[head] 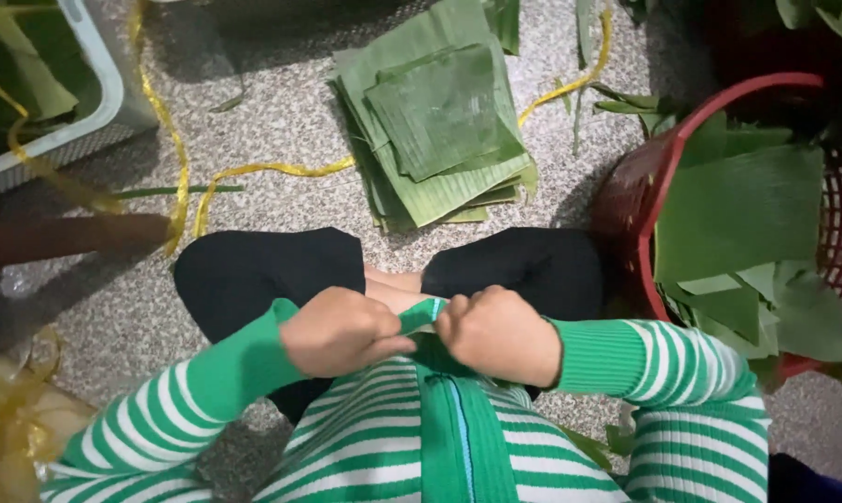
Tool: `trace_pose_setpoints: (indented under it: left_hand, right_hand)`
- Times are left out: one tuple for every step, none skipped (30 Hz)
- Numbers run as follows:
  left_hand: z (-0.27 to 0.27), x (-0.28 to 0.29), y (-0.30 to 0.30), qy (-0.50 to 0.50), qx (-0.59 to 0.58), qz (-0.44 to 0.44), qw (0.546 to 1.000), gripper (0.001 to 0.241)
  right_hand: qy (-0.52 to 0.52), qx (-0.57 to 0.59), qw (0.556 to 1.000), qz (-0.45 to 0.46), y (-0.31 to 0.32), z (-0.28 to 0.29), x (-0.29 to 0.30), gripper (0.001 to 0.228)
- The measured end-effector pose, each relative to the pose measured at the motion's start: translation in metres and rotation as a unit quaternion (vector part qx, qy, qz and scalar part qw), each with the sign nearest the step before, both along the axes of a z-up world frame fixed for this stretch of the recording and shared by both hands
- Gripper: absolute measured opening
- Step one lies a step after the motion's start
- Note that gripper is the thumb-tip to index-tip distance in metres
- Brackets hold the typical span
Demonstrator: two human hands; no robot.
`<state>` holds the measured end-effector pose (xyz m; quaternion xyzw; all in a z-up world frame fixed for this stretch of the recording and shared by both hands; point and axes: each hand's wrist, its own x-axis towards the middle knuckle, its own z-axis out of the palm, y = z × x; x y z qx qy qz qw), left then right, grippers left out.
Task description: Folding banana leaves into rectangular shapes and stacking them neatly.
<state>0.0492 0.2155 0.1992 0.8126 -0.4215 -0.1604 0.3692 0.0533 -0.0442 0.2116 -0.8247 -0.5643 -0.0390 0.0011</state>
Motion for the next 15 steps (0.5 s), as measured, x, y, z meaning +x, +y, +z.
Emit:
trace_pose_setpoints:
  left_hand:
    - [0.005,0.000,0.006,0.000,0.001,0.005,1.000,0.054]
    - [0.009,0.001,0.013,0.159,-0.049,0.013,0.986,0.049]
    - [0.014,0.001,0.020,0.313,-0.099,0.021,0.944,0.045]
    - [0.015,0.000,0.026,0.314,-0.100,0.026,0.944,0.045]
    - [0.016,-0.002,0.033,0.361,-0.117,0.035,0.924,0.044]
    - [0.016,-0.004,0.040,0.406,-0.137,0.045,0.902,0.042]
    - [0.015,-0.006,0.047,0.405,-0.140,0.052,0.902,0.042]
    - [0.015,-0.009,0.053,0.360,-0.168,0.125,0.909,0.041]
    - [0.015,-0.014,0.060,0.311,-0.195,0.197,0.909,0.051]
    - [0.035,-0.016,0.070,0.309,-0.195,0.211,0.907,0.051]
    - [0.055,-0.019,0.080,0.251,-0.143,0.295,0.911,0.032]
    - [0.076,-0.019,0.091,0.189,-0.087,0.373,0.904,0.017]
    - [0.073,-0.034,0.094,0.185,-0.086,0.385,0.900,0.017]
    - [0.068,-0.051,0.095,0.008,0.015,0.474,0.880,0.031]
    - [0.063,-0.067,0.097,-0.167,0.120,0.538,0.817,0.049]
  right_hand:
    - [0.000,0.001,1.000,0.005,0.006,0.003,0.002,0.007]
    - [0.003,0.011,1.000,0.023,0.013,0.006,0.005,0.007]
    - [0.006,0.021,0.999,0.041,0.020,0.008,0.008,0.010]
    - [0.008,0.022,0.999,0.046,0.024,0.011,0.011,0.010]
    - [0.011,0.030,0.998,0.054,0.028,0.014,0.014,0.012]
    - [0.014,0.036,0.997,0.064,0.032,0.017,0.018,0.013]
    - [0.014,0.036,0.997,0.072,0.036,0.018,0.025,0.013]
    - [0.056,0.056,0.995,0.062,0.041,0.018,0.034,0.011]
    - [0.097,0.074,0.991,0.052,0.046,0.019,0.042,0.009]
    - [0.099,0.077,0.990,0.066,0.060,0.017,0.049,0.009]
    - [0.224,0.094,0.970,0.015,0.074,0.016,0.057,0.009]
    - [0.343,0.107,0.932,-0.037,0.089,0.016,0.066,0.011]
    - [0.343,0.107,0.933,-0.024,0.107,-0.009,0.061,0.011]
    - [0.419,0.181,0.886,-0.082,0.125,-0.034,0.054,0.017]
    - [0.489,0.248,0.824,-0.139,0.142,-0.059,0.046,0.023]
